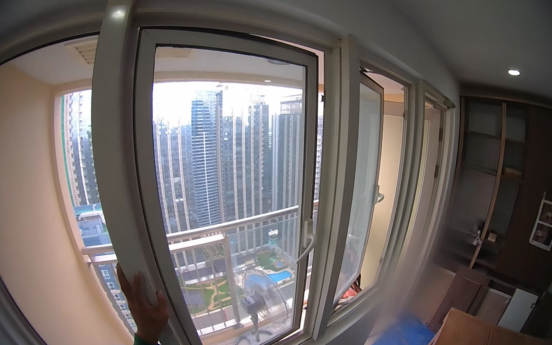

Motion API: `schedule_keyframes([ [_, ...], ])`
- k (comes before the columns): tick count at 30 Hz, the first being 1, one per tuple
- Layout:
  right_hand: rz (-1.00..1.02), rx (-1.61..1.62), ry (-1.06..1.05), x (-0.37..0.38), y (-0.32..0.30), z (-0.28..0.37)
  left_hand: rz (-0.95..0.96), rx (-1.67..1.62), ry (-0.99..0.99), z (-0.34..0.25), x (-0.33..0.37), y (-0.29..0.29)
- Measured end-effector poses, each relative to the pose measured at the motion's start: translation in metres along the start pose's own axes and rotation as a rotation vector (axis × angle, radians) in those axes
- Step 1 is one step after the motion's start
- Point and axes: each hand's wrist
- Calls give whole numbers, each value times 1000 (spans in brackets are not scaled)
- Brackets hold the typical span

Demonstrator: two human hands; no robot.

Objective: The person paints the white window frames and surrounding wall trim using a small brush and a paint can. They repeatedly dip the brush into the paint and apply it to the edges of the window frame and the wall, occasionally adjusting their position to reach different sections.

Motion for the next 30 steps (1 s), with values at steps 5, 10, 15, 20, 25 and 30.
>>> schedule_keyframes([
  [5,91,23,-128,24,38,-12,26,0,-21,-4,0,-2],
  [10,216,76,-238,30,67,42,-4,52,11,-2,-5,-2],
  [15,272,55,-211,33,65,79,-13,31,-16,-4,-3,-1],
  [20,212,-14,-138,52,47,55,-10,31,-17,-5,-3,-2],
  [25,227,-68,-14,56,43,52,-120,74,26,-16,3,-3],
  [30,384,-197,-82,64,63,97,-162,-366,231,-100,75,-3],
])
Point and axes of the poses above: each hand's wrist, its own x-axis towards the middle knuckle, its own y-axis out of the palm, z = x × y, and after that the axes turned 5 degrees about x, right-handed
